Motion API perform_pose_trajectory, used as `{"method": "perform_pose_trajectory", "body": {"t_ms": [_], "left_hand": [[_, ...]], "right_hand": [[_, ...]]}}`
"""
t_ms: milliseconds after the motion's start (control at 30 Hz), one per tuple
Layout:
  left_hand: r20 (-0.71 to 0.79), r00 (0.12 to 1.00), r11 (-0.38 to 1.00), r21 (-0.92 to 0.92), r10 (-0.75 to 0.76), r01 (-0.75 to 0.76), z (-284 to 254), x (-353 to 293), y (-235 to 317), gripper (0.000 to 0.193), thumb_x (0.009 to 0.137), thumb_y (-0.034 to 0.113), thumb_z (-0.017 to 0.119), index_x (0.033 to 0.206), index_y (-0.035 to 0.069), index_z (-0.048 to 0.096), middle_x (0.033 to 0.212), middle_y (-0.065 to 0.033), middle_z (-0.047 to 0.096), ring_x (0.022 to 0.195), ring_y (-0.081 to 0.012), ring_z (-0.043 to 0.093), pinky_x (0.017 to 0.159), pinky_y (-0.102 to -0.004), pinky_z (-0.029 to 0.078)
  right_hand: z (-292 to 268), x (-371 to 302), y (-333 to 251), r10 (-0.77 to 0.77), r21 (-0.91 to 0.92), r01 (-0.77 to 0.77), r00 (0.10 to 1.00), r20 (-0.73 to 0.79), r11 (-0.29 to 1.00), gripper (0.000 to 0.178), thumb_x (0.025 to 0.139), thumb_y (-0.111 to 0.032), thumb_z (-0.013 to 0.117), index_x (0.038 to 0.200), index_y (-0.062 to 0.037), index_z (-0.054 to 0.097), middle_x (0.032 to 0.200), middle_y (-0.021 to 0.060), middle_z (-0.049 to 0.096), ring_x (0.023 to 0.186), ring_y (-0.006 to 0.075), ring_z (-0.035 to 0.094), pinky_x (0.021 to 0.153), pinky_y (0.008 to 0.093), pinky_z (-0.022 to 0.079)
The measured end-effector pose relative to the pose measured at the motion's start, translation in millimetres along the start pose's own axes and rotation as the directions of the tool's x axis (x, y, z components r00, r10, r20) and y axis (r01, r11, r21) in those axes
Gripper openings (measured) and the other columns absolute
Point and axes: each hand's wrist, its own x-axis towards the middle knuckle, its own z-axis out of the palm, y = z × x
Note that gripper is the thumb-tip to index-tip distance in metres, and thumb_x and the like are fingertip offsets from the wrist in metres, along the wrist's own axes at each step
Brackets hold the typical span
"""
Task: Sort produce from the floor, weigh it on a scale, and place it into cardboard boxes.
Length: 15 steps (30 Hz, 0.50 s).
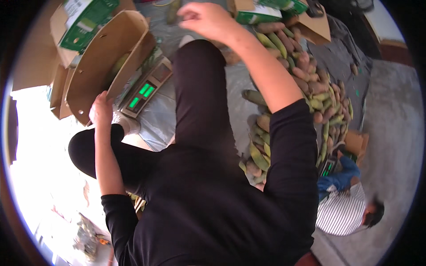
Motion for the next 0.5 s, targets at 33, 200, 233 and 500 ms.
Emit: {"method": "perform_pose_trajectory", "body": {"t_ms": [33, 200, 233, 500], "left_hand": [[-0.015, 1.000, 1.000, 0.007, 0.017, -0.016, -3, -1, 0, 0.031, 0.079, 0.017, 0.062, 0.110, 0.012, 0.059, 0.105, -0.0105, 0.061, 0.094, -0.0310, 0.060, 0.077, -0.0418, 0.049], [-0.053, 0.996, 0.997, -0.016, 0.076, -0.077, 5, 1, -2, 0.030, 0.079, 0.020, 0.063, 0.107, 0.010, 0.060, 0.101, -0.0108, 0.062, 0.094, -0.0310, 0.060, 0.076, -0.0405, 0.048], [-0.029, 0.995, 0.995, -0.036, 0.091, -0.092, 5, 3, 3, 0.031, 0.079, 0.020, 0.062, 0.108, 0.009, 0.060, 0.103, -0.0112, 0.062, 0.094, -0.0309, 0.060, 0.076, -0.0398, 0.048], [-0.060, 0.997, 0.997, -0.059, 0.047, -0.050, 18, 6, -16, 0.035, 0.079, 0.022, 0.063, 0.110, 0.007, 0.059, 0.107, -0.0106, 0.062, 0.097, -0.0303, 0.060, 0.081, -0.0379, 0.047]], "right_hand": [[-18, -26, 17, 0.072, -0.052, -0.074, 0.997, -0.040, 0.996, 0.029, 0.083, -0.016, 0.063, 0.110, -0.0067, 0.059, 0.093, 0.0044, 0.063, 0.085, 0.0119, 0.059, 0.077, 0.0274, 0.048], [-55, -177, 135, 0.470, -0.315, -0.510, 0.860, -0.197, 0.801, 0.018, 0.075, -0.014, 0.065, 0.091, -0.0068, 0.064, 0.091, 0.0135, 0.064, 0.084, 0.0268, 0.062, 0.075, 0.0349, 0.049], [-56, -217, 174, 0.540, -0.471, -0.558, 0.820, -0.187, 0.684, 0.018, 0.074, -0.014, 0.065, 0.090, -0.0068, 0.064, 0.091, 0.0152, 0.064, 0.086, 0.0296, 0.061, 0.076, 0.0367, 0.049], [28, -390, 237, 0.886, -0.462, -0.845, 0.405, -0.227, 0.268, 0.032, 0.067, -0.021, 0.071, 0.096, -0.0122, 0.061, 0.100, 0.0142, 0.059, 0.098, 0.0334, 0.056, 0.084, 0.0411, 0.047]]}}
